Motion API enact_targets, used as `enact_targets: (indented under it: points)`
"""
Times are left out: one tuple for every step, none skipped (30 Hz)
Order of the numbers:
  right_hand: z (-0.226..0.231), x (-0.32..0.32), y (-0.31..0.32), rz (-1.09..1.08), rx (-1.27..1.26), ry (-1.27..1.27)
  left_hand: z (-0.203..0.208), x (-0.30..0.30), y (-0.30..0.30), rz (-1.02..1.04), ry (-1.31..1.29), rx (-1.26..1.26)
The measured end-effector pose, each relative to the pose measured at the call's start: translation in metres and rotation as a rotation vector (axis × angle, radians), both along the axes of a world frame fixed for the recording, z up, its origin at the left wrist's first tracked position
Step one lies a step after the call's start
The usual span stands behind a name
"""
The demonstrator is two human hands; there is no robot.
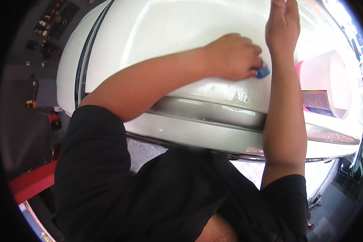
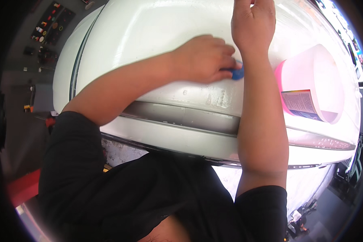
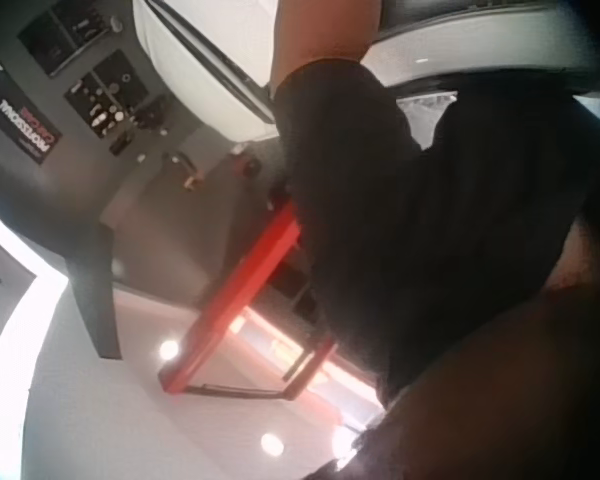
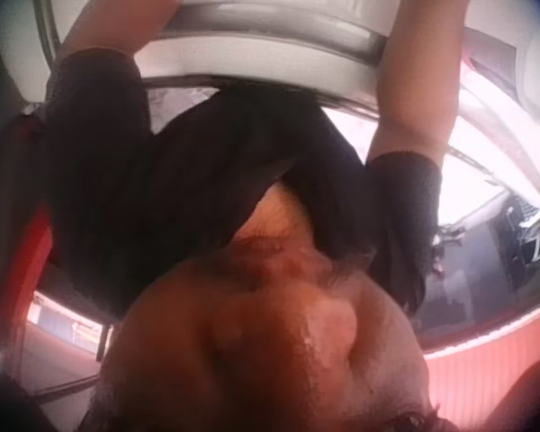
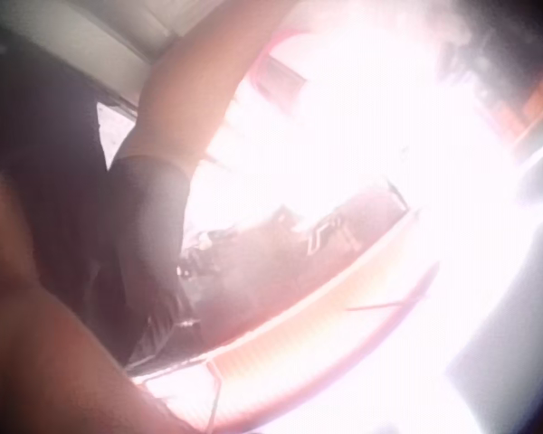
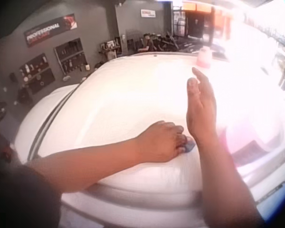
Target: The person pours a pink cleaning solution from a bottle onto the roof of a white car and scrubs the surface with a blue sponge. The person repeatedly applies the solution and scrubs the roof in circular and back-and-forth motions throughout the clip.
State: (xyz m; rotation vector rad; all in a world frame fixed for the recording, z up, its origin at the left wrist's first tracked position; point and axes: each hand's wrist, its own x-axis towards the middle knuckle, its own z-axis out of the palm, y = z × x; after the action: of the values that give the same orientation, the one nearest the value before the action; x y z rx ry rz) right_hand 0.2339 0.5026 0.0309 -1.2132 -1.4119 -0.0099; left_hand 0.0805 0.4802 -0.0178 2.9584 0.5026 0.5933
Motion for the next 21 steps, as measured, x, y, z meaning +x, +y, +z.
enact_targets:
  points:
    - [0.001,0.000,-0.003,-0.016,-0.007,0.003,-0.001,-0.003,0.000,0.044,0.011,-0.023]
    - [0.002,0.002,-0.004,-0.004,-0.026,-0.018,0.003,0.000,0.022,0.187,0.048,0.026]
    - [0.008,-0.007,-0.010,0.005,-0.077,0.004,0.007,-0.010,0.054,0.340,0.096,0.085]
    - [0.013,-0.018,-0.013,0.019,-0.130,0.023,0.010,-0.027,0.085,0.499,0.143,0.143]
    - [0.011,-0.019,-0.010,0.028,-0.092,0.011,0.008,-0.038,0.093,0.572,0.099,0.032]
    - [0.005,-0.016,-0.002,0.030,-0.049,-0.003,0.004,-0.044,0.097,0.637,0.049,-0.076]
    - [0.001,-0.008,0.005,0.008,-0.005,-0.021,-0.001,-0.035,0.080,0.543,0.074,0.094]
    - [0.003,-0.001,0.004,0.001,-0.020,0.031,-0.003,-0.023,0.055,0.389,0.029,0.096]
    - [0.003,0.007,0.001,-0.015,-0.032,0.085,-0.006,-0.011,0.037,0.307,-0.001,0.089]
    - [0.004,0.011,-0.002,-0.019,-0.041,0.147,-0.006,-0.004,0.021,0.235,-0.022,0.085]
    - [0.007,0.008,-0.006,-0.040,-0.040,0.104,-0.004,-0.004,0.012,0.176,-0.039,0.076]
    - [0.007,0.002,-0.012,-0.055,-0.048,0.057,-0.006,-0.008,0.037,0.323,-0.020,0.179]
    - [0.010,-0.005,-0.013,-0.037,-0.052,0.030,-0.005,-0.019,0.067,0.550,0.088,0.251]
    - [0.011,-0.012,-0.009,-0.021,-0.051,0.001,-0.004,-0.033,0.089,0.776,0.195,0.324]
    - [0.011,-0.014,-0.009,-0.024,-0.093,0.007,0.003,-0.040,0.095,0.831,0.205,0.183]
    - [0.008,-0.009,-0.008,-0.027,-0.077,0.021,0.011,-0.042,0.099,0.871,0.211,0.044]
    - [0.005,-0.004,-0.004,-0.027,-0.061,0.035,0.010,-0.043,0.100,0.835,0.186,0.029]
    - [0.001,0.000,-0.004,-0.032,-0.052,0.059,0.007,-0.044,0.095,0.794,0.173,0.011]
    - [0.000,0.002,-0.002,-0.051,-0.041,0.053,0.004,-0.043,0.092,0.754,0.161,-0.007]
    - [0.000,0.004,-0.001,-0.069,-0.029,0.048,0.001,-0.041,0.087,0.687,0.108,-0.107]
    - [0.001,0.001,0.000,-0.074,-0.013,0.047,0.005,-0.042,0.074,0.633,0.056,-0.201]
